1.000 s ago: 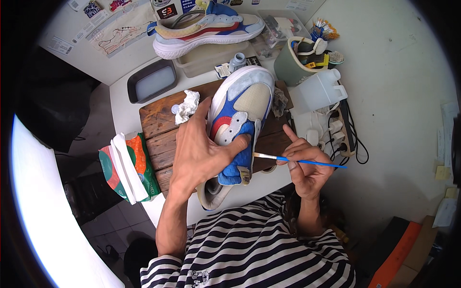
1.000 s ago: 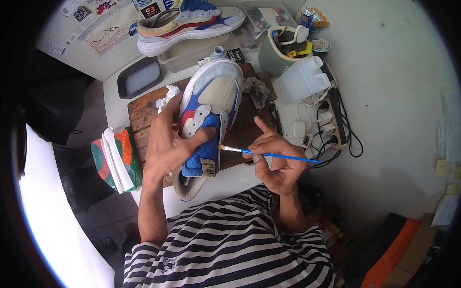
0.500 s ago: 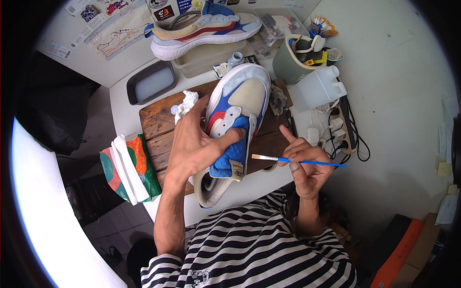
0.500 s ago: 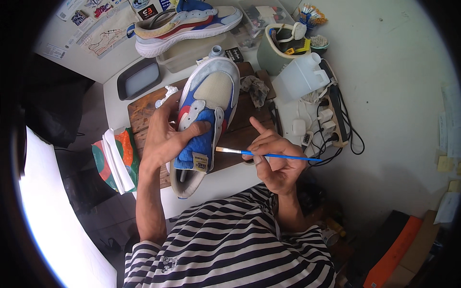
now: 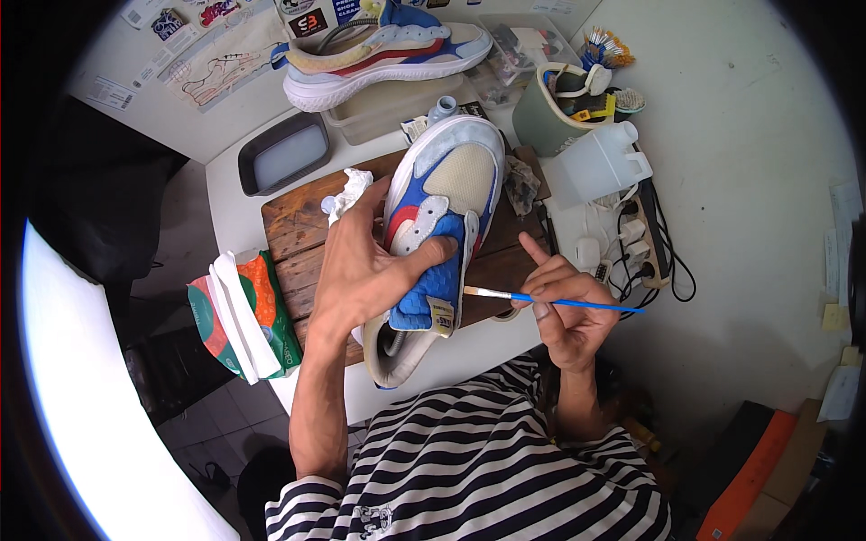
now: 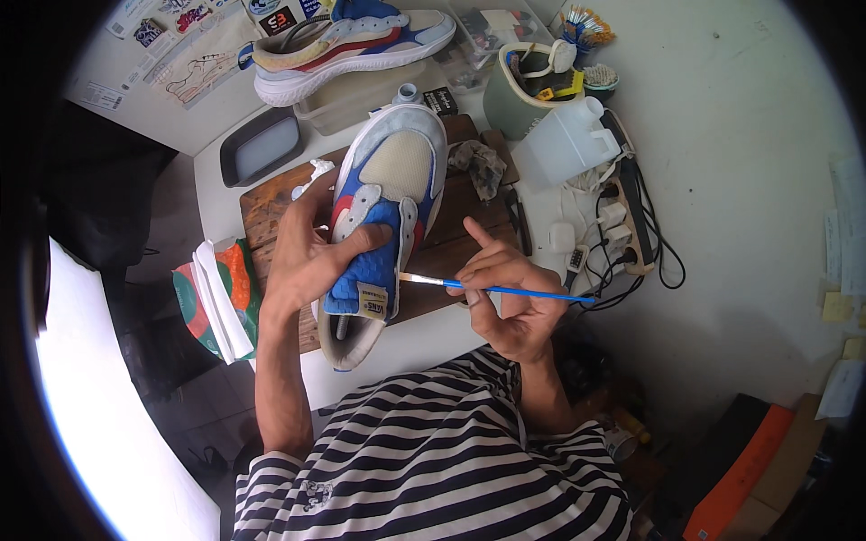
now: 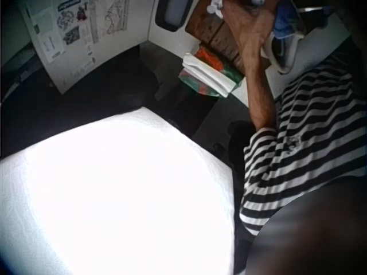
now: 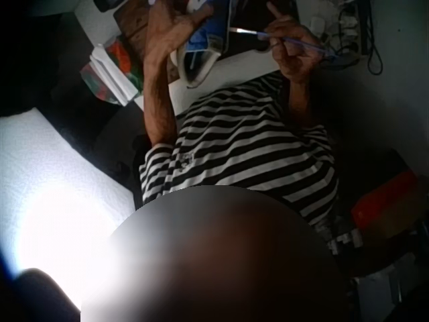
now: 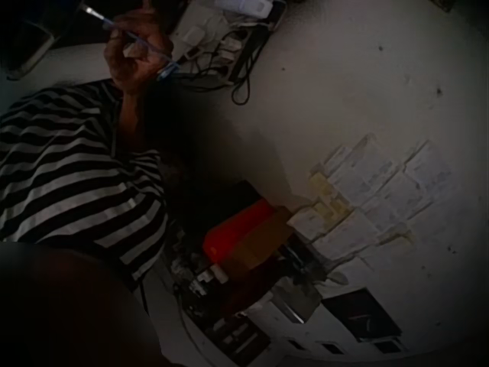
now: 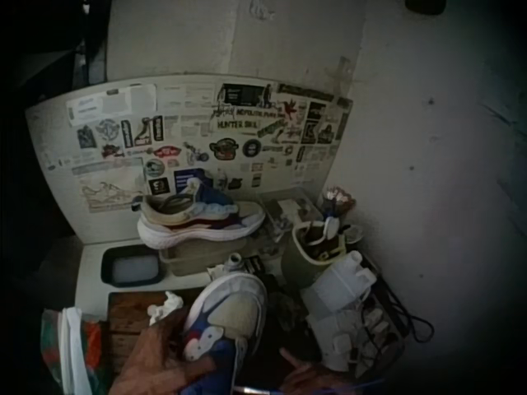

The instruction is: The recorder is using a paintbrush to apply white paint to the midsole and other parts of a sneaker.

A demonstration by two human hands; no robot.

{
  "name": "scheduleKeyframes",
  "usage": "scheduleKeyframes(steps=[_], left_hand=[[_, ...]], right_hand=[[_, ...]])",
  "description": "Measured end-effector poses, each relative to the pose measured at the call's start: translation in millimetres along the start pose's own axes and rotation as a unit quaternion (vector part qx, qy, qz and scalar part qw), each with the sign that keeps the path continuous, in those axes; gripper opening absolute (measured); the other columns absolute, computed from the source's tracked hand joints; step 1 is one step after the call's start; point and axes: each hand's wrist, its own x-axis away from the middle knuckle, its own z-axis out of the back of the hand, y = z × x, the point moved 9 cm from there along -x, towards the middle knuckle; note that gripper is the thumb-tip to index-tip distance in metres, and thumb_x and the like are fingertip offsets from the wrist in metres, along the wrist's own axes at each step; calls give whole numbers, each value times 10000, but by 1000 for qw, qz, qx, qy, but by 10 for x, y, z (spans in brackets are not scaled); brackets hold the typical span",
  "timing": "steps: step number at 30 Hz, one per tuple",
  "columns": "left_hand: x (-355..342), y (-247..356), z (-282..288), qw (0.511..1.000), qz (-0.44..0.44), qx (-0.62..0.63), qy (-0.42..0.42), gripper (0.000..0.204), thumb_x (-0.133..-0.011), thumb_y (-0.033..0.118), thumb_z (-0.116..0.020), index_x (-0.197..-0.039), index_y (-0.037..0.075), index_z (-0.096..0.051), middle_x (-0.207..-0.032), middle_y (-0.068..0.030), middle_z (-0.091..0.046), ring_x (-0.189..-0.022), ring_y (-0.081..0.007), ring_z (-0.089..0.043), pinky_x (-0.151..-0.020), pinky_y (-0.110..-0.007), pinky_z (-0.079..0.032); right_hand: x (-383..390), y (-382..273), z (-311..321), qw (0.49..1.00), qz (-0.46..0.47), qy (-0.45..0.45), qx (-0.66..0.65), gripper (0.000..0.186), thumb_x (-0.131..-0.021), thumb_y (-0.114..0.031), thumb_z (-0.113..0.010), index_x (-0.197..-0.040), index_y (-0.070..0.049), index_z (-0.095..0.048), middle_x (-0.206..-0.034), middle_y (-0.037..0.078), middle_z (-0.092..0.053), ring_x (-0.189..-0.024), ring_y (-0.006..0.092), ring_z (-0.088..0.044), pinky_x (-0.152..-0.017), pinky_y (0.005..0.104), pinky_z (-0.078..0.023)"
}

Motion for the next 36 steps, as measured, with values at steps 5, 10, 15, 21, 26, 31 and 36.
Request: scheduleKeyframes(steps=[5, 10, 15, 21, 26, 31, 36], left_hand=[[-9, -26, -1, 1000, -1, 3, 1, 917, -628, 345, -829, -1328, -161, -521, -1098, -304, -694, -974, -345, -720, -892, -393, -553], [-17, -55, 8, 1000, 5, -4, 2, 928, -627, 353, -831, -1332, -163, -518, -1111, -307, -691, -990, -347, -715, -900, -394, -550], [-13, -44, 0, 1000, 10, 5, -3, 932, -628, 356, -832, -1333, -166, -515, -1111, -308, -691, -982, -349, -715, -904, -393, -547], [-20, -62, 13, 1000, 7, 3, 6, 933, -635, 363, -829, -1336, -165, -513, -1104, -311, -692, -977, -347, -716, -904, -392, -547], [-25, -110, 3, 1000, 21, 23, 5, 936, -636, 366, -829, -1336, -165, -509, -1095, -308, -695, -967, -341, -718, -899, -392, -548], [-17, -130, 35, 999, 23, 23, 10, 924, -638, 362, -826, -1330, -163, -512, -1081, -298, -700, -950, -333, -720, -886, -390, -550], [-19, -158, 31, 999, 27, 27, 14, 913, -640, 360, -827, -1323, -162, -518, -1075, -289, -704, -940, -328, -719, -871, -387, -552]], right_hand=[[-6, 13, -29, 1000, -2, -14, 12, 90, -817, 68, -651, -899, 36, -670, -788, 137, -699, -762, 221, -685, -1107, 657, -355], [-8, -10, -27, 1000, 8, -9, 12, 88, -816, 65, -651, -897, 37, -668, -788, 137, -698, -767, 222, -687, -1103, 656, -360], [-2, -30, -35, 999, 24, -18, 26, 78, -815, 59, -652, -890, 41, -663, -782, 144, -697, -732, 217, -682, -1100, 656, -365], [-3, -47, -58, 999, 22, -21, 37, 75, -816, 57, -647, -888, 42, -660, -778, 147, -697, -721, 211, -682, -1102, 649, -368], [9, -45, -77, 998, 19, -31, 44, 81, -816, 59, -644, -893, 42, -660, -774, 151, -696, -724, 214, -691, -1107, 648, -365], [2, -106, -63, 999, 25, -20, 36, 85, -812, 65, -642, -892, 43, -662, -774, 151, -696, -723, 218, -700, -1108, 652, -361], [10, -107, -140, 997, 21, -50, 51, 75, -814, 55, -591, -883, 38, -617, -772, 170, -673, -697, 241, -665, -1073, 744, -322]])
